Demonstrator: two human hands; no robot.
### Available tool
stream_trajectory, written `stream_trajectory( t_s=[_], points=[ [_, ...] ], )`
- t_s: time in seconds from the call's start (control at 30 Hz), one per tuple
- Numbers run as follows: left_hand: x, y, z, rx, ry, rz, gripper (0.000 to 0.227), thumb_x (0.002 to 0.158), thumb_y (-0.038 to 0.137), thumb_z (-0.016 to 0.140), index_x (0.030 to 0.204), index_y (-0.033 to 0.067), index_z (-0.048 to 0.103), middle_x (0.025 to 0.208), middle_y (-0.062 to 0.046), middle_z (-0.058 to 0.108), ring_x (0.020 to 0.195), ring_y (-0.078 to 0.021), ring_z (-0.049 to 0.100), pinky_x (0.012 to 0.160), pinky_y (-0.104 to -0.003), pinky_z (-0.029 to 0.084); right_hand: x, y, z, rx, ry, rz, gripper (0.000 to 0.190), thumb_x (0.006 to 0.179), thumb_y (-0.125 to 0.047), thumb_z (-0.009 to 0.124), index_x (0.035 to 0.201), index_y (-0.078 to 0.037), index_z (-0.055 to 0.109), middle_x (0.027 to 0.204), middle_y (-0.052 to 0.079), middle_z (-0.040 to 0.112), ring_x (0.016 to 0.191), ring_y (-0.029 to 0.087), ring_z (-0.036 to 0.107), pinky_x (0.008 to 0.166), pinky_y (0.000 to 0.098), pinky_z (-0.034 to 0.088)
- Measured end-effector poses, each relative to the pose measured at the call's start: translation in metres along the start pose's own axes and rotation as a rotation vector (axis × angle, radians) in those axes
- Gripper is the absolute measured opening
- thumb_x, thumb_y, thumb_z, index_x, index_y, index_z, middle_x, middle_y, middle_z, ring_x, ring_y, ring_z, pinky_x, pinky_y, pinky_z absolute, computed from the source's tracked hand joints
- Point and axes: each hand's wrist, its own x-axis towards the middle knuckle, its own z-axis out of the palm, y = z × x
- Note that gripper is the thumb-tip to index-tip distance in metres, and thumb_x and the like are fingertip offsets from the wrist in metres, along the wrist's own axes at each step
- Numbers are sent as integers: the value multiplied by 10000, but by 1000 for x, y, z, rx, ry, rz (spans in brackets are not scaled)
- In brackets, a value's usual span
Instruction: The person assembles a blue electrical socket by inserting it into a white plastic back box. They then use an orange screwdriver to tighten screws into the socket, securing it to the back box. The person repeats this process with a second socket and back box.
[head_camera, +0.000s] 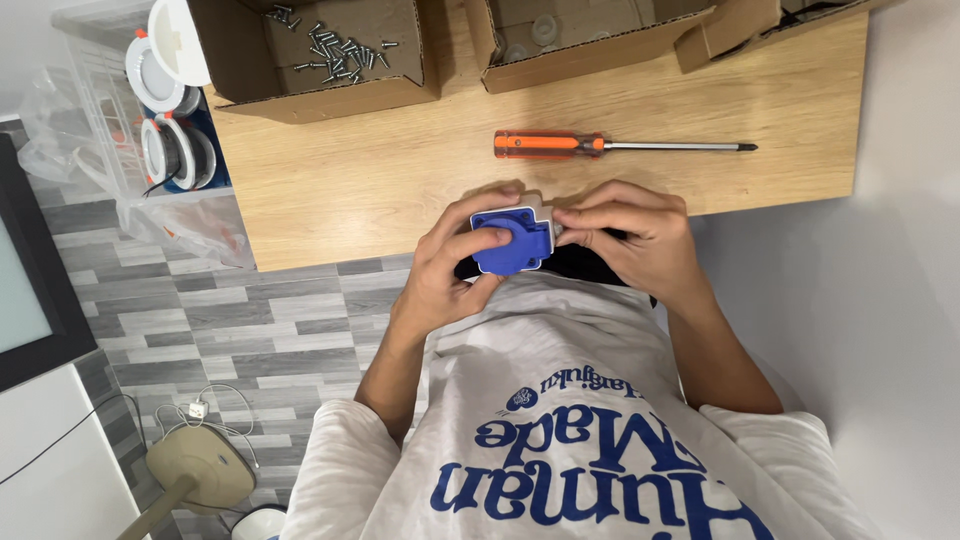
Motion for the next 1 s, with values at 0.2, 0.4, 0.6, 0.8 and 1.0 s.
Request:
stream_trajectory(
  t_s=[0.2, 0.4, 0.6, 0.8, 1.0],
  points=[
    [5, 4, 13, 63, 70, 146, 220, 1002, 40, 796, 1212, 72, 735, 1303, -320, 712, 1212, -566, 718, 1031, -738, 575, -15, 22, 7, 134, 83, 80, 180, 914, -4, 898, 1050, 88, 825, 862, 167, 753, 761, 177, 723, 664, 315, 604],
    [-10, -11, 19, 260, 86, 273, 162, 1006, 81, 800, 1121, 193, 824, 1266, -259, 778, 1184, -500, 763, 1068, -644, 573, -22, 27, 18, 133, 140, 94, 176, 1072, -80, 736, 1041, 94, 738, 903, 171, 654, 764, 191, 630, 669, 333, 547],
    [1, 8, 11, 221, 22, 236, 153, 1046, 98, 747, 1104, 214, 830, 1294, -242, 780, 1211, -484, 760, 1101, -631, 561, -8, 16, 19, -238, 55, -141, 439, 1193, -274, 493, 888, -7, 663, 794, 119, 575, 667, 302, 598, 600, 392, 518],
    [8, 11, -1, 8, 18, 171, 243, 994, 13, 786, 1217, 97, 740, 1301, -336, 714, 1196, -569, 725, 1049, -740, 567, -2, 25, -4, -534, -9, -471, 653, 1099, -665, 458, 968, -56, 653, 876, 131, 579, 668, 299, 571, 593, 432, 535],
    [3, 12, -5, -95, 25, 107, 328, 936, -52, 820, 1218, 38, 676, 1283, -370, 690, 1190, -576, 720, 1026, -777, 568, 0, 25, -3, -582, -84, -652, 358, 1150, -407, 522, 1193, -79, 657, 1029, 202, 623, 750, 363, 643, 637, 462, 572]
  ],
)
